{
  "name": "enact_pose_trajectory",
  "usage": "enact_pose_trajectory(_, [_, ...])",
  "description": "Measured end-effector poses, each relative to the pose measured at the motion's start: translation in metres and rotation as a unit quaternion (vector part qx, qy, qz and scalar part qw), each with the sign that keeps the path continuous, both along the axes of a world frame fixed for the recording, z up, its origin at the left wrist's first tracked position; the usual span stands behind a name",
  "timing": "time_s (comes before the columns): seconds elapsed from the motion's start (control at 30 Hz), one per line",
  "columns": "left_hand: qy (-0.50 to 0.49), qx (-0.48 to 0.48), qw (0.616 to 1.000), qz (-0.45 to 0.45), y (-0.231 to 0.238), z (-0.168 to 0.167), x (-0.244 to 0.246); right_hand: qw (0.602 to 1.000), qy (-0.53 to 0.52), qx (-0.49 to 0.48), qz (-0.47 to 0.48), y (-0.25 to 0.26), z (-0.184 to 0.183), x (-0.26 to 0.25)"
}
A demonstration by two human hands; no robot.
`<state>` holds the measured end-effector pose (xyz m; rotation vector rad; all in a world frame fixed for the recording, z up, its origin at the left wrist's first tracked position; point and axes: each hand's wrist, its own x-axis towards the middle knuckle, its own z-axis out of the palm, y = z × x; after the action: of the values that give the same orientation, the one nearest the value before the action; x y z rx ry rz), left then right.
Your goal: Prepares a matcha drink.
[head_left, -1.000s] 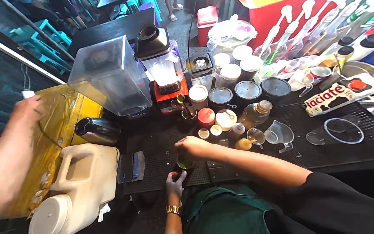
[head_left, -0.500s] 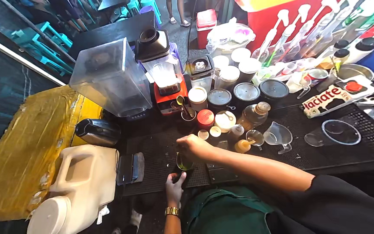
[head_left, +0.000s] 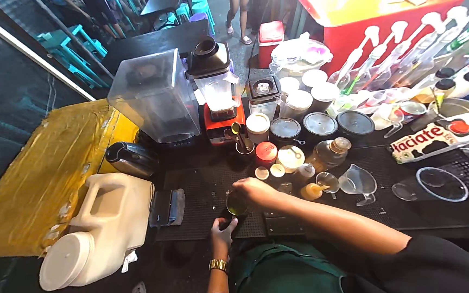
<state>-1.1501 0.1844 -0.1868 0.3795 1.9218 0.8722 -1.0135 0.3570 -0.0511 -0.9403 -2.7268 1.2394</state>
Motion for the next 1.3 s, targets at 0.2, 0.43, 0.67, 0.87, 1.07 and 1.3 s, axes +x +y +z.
enact_pose_trajectory(0.2, [-0.005, 0.022, 0.999, -0.023, 0.001, 0.005, 0.003, 0.998, 0.067, 0.014, -0.008, 0.007, -0.009, -0.008])
enact_pose_trajectory(0.43, [-0.049, 0.022, 0.996, -0.071, 0.005, 0.006, 0.007, 0.995, 0.052, 0.076, -0.031, 0.011, -0.005, 0.0])
enact_pose_trajectory(0.67, [-0.18, 0.018, 0.983, -0.015, 0.006, 0.01, 0.006, 0.993, 0.083, 0.07, -0.055, 0.0, -0.017, 0.021])
enact_pose_trajectory(0.87, [-0.119, 0.068, 0.99, -0.024, 0.001, -0.002, 0.019, 0.99, 0.13, 0.034, -0.039, -0.024, -0.028, 0.03])
enact_pose_trajectory(1.07, [-0.119, 0.087, 0.988, -0.042, -0.006, 0.005, 0.021, 0.985, 0.136, 0.07, -0.084, -0.035, -0.03, 0.035])
enact_pose_trajectory(1.3, [-0.031, 0.076, 0.989, -0.123, -0.005, 0.001, 0.011, 0.984, 0.136, 0.071, -0.094, -0.027, -0.023, 0.027])
